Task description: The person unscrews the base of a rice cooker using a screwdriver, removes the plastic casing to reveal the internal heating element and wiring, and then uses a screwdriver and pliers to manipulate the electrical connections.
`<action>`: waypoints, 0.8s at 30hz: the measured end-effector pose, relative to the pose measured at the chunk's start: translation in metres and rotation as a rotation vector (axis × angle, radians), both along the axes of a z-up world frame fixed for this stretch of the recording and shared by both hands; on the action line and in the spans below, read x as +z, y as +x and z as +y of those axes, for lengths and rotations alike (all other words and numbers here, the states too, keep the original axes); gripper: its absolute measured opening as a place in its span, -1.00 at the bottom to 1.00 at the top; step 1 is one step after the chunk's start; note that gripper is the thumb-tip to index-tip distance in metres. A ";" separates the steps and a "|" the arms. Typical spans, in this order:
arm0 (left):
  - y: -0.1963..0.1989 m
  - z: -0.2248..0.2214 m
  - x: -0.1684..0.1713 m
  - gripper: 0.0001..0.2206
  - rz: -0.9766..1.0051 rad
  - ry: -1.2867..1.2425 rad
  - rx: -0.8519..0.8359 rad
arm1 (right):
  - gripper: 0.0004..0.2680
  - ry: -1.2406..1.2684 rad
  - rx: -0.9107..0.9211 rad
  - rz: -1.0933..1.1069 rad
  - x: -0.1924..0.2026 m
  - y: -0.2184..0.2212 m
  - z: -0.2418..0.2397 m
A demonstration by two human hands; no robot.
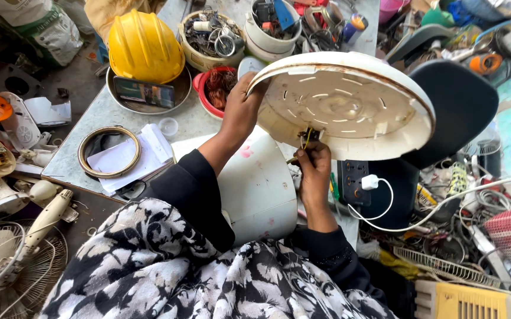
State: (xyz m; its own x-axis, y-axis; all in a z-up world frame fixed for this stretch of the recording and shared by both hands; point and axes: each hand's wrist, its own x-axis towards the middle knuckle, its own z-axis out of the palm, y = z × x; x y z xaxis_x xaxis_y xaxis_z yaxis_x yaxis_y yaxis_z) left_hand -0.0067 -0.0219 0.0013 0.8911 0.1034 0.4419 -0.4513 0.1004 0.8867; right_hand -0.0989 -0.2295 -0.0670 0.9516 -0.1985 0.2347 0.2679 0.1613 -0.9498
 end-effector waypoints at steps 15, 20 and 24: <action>0.013 0.003 -0.010 -0.68 0.066 -0.105 -0.134 | -0.81 -1.306 -0.167 0.314 -0.154 -0.120 -0.114; 0.016 0.007 -0.017 -0.66 0.097 -0.130 -0.168 | -0.82 -0.968 -0.095 0.403 -0.163 -0.124 -0.117; 0.015 0.011 -0.016 -0.61 0.064 -0.206 -0.199 | -0.68 -0.302 0.302 0.363 -0.151 -0.109 -0.095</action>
State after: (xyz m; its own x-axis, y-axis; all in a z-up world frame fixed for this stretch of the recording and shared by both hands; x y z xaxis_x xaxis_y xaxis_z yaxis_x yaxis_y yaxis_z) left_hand 0.0086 -0.0111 -0.0147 0.9282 0.0053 0.3720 -0.3485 0.3625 0.8644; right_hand -0.2078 -0.3246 -0.2181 0.9861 0.1210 -0.1141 -0.1004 -0.1137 -0.9884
